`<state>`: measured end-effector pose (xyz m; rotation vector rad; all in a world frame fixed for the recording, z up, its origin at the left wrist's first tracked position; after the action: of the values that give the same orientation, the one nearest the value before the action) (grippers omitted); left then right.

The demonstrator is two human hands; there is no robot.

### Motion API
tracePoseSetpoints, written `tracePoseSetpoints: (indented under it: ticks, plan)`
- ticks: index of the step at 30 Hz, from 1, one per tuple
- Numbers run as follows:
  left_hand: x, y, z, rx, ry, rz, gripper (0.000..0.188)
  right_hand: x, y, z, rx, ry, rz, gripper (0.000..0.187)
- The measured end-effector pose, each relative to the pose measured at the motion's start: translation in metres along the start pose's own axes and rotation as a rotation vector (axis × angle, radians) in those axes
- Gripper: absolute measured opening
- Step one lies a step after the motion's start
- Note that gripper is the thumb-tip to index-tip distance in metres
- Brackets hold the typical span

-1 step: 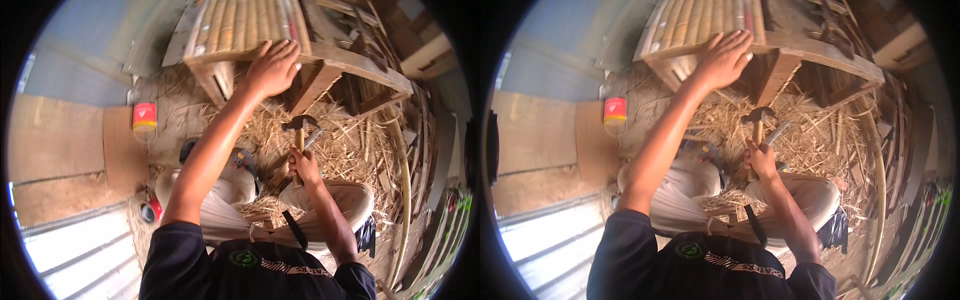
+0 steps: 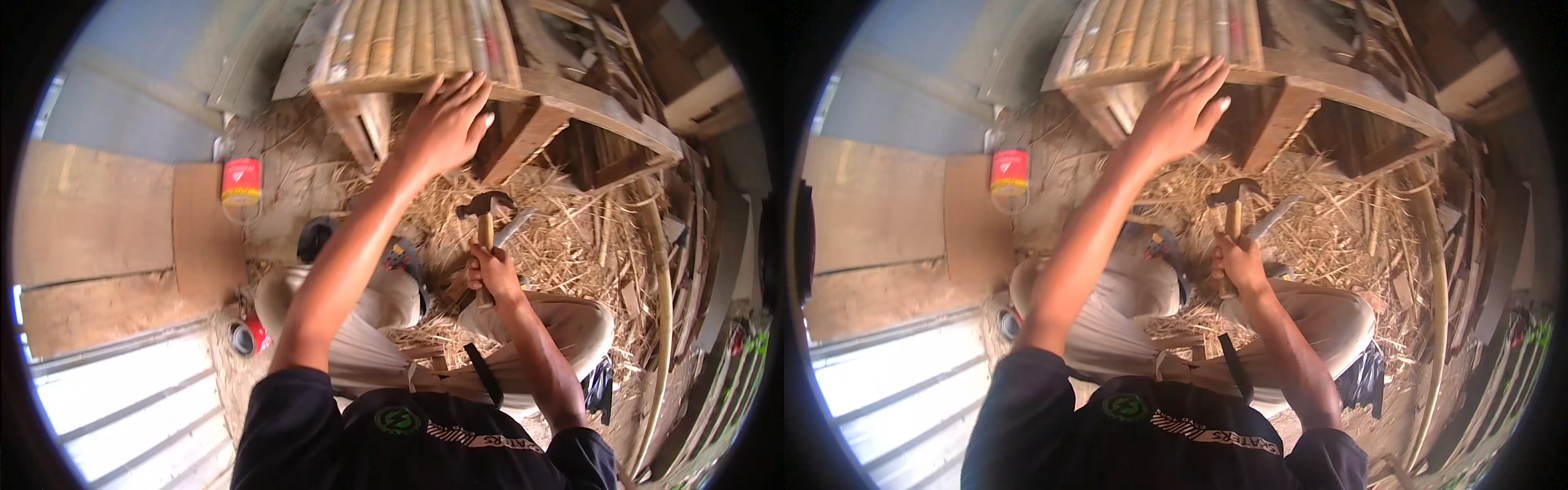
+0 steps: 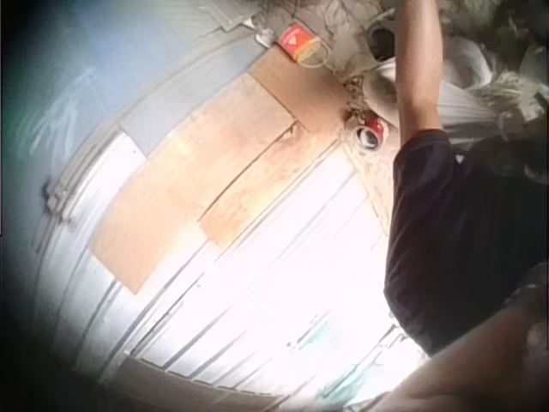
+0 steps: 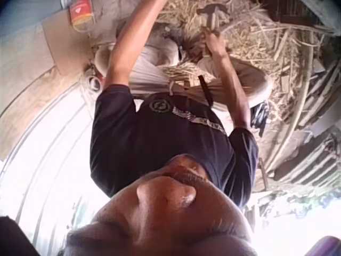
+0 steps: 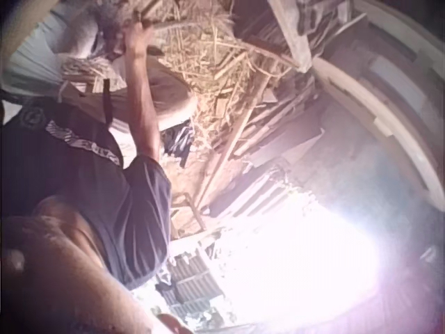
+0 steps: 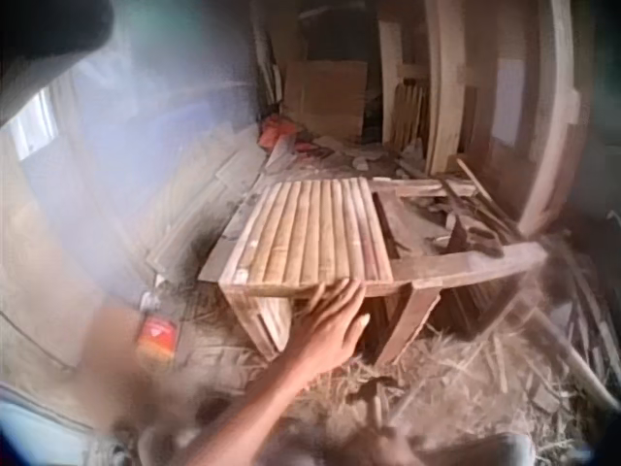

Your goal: The person assembles a bamboo seat by cutting a bamboo strip to size with a hand saw, fitting it into a wooden frame, and securing it with nails using a hammer. The person works on the ground in a cluttered workshop environment.

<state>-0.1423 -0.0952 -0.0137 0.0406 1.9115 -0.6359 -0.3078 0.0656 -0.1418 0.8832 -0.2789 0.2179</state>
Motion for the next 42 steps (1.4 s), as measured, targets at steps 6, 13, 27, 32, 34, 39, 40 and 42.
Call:
tracePoseSetpoints:
  ticks: [6,13,27,32,34,39,40,42]
  plan:
    - [0.007,0.263,0.096,-1.067,0.338,0.02,0.028,0.054,0.001,-0.046,0.337,-0.175,0.319,0.025]
    - [0.076,0.398,0.182,-1.589,0.135,0.331,0.028,0.098,0.002,-0.058,0.417,-0.181,0.409,0.028]
    - [0.17,0.452,0.19,-1.769,0.175,0.332,0.03,0.084,-0.003,-0.061,0.382,0.041,0.341,0.023]
    - [0.182,0.45,0.199,-1.727,0.055,0.157,0.033,0.078,-0.008,-0.054,0.407,-0.05,0.35,0.021]
    - [0.186,0.445,0.2,-1.707,0.037,0.153,0.033,0.076,-0.008,-0.05,0.388,0.013,0.339,0.021]
    - [0.191,0.445,0.204,-1.771,0.076,0.086,0.031,0.072,-0.005,-0.05,0.379,0.052,0.322,0.019]
    - [0.191,0.447,0.207,-1.792,0.071,0.09,0.029,0.071,-0.005,-0.051,0.386,0.04,0.318,0.019]
    - [0.195,0.454,0.214,-1.851,0.126,0.13,0.025,0.067,-0.005,-0.054,0.422,-0.02,0.29,0.018]
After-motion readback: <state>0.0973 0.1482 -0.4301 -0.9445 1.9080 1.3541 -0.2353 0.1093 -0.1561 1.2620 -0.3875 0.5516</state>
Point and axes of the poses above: each hand's wrist, its own y-axis away from the middle knuckle, its own x-axis out of the palm, z = x × y, the point moved 6 cm from there along -y, towards the middle knuckle, and after that the axes turned 7 degrees about z, right-handed, at the moved point
